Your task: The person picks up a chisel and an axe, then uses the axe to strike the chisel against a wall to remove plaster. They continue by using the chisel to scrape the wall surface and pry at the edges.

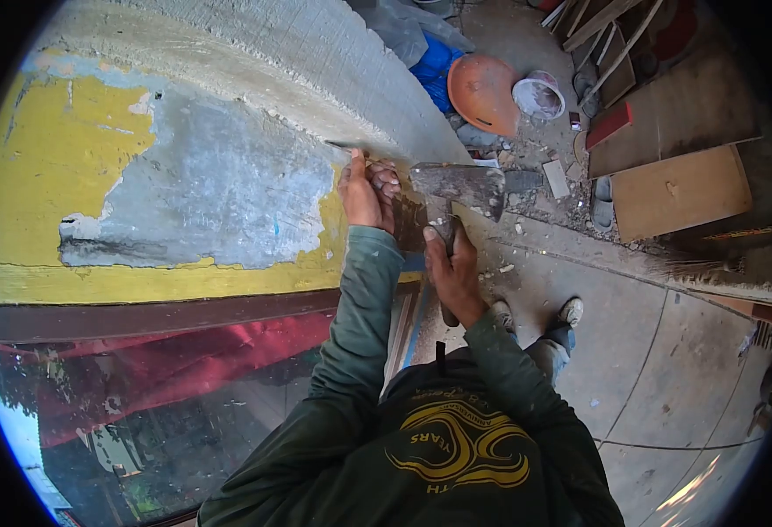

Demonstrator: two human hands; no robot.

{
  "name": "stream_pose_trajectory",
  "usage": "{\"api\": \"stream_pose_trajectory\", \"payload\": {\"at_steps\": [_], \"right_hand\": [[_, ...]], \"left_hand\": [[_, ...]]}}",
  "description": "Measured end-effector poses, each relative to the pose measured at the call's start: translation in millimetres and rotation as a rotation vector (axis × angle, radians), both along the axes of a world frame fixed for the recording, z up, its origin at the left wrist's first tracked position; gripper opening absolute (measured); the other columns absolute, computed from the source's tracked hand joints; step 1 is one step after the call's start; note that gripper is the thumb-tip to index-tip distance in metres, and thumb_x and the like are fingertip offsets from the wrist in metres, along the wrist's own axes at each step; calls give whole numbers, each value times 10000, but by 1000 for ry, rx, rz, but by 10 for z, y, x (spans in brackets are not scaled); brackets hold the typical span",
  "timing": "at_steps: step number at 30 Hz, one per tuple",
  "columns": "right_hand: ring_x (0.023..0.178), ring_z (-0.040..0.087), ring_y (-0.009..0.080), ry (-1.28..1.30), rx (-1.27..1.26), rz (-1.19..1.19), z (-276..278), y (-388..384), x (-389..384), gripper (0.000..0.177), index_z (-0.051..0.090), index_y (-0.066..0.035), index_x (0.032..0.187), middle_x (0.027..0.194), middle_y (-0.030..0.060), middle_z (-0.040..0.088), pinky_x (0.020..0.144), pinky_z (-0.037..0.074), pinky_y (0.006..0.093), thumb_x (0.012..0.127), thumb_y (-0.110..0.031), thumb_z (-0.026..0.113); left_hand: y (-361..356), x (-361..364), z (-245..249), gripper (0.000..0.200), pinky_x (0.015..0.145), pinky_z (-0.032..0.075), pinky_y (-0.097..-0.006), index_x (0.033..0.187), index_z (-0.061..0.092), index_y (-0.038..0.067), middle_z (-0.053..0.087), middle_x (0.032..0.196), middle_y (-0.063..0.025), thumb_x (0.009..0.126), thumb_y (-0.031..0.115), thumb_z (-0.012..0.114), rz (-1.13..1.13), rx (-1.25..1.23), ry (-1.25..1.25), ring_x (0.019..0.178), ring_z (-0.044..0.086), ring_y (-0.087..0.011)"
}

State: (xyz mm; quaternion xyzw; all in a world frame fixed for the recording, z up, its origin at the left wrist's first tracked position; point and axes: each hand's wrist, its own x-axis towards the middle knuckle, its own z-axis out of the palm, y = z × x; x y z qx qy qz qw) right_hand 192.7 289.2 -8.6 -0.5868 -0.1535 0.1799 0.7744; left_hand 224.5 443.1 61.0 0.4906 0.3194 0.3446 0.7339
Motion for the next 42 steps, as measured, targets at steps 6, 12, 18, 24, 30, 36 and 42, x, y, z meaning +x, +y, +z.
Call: {"api": "stream_pose_trajectory", "payload": {"at_steps": [6,12,18,24,30,36,42], "right_hand": [[523,456,49,377,310,7,325,-114,-96,187,476,-63,941,653,-7,493,447,372,206,974,-232,548],[574,478,65,112,138,32,162,92,-115,231,508,-10,1043,682,2,515,496,404,230,969,-224,555],[622,538,136,268,228,23,189,45,-179,346,503,43,1140,732,66,577,556,449,308,957,-243,570],[673,606,217,206,46,38,19,30,-164,465,473,79,1238,819,164,623,637,484,365,945,-267,577],[674,611,222,25,70,-9,66,98,-95,393,510,59,1166,805,153,623,638,490,358,943,-258,576],[510,451,61,148,175,17,147,56,-38,202,482,-50,1059,651,-9,482,442,375,231,971,-222,539],[559,495,114,-46,-13,13,-1,-31,96,243,507,-18,1055,678,8,517,512,416,284,965,-239,556]], "left_hand": [[-28,-135,112,275,412,463,-245,941,467,34,610,710,-126,985,299,522,-2,41,42,497,560,-138],[20,-77,193,267,413,470,-248,941,465,38,610,706,-124,978,292,540,-15,-43,-32,492,559,-138],[14,-89,162,274,416,478,-254,942,460,34,601,710,-116,976,293,542,-11,-40,-27,497,555,-139],[10,-48,187,279,420,476,-259,931,469,32,582,693,-99,973,297,545,7,-70,-40,507,550,-140],[28,-35,175,330,473,426,-243,968,557,23,611,757,-105,988,347,499,13,-22,12,560,544,-138],[-3,-3,185,315,468,429,-238,931,557,33,605,695,-77,987,337,499,39,-51,-21,537,537,-133],[-40,58,206,268,401,422,-247,910,518,37,589,654,-94,965,298,547,90,-114,-109,462,537,-141]]}}
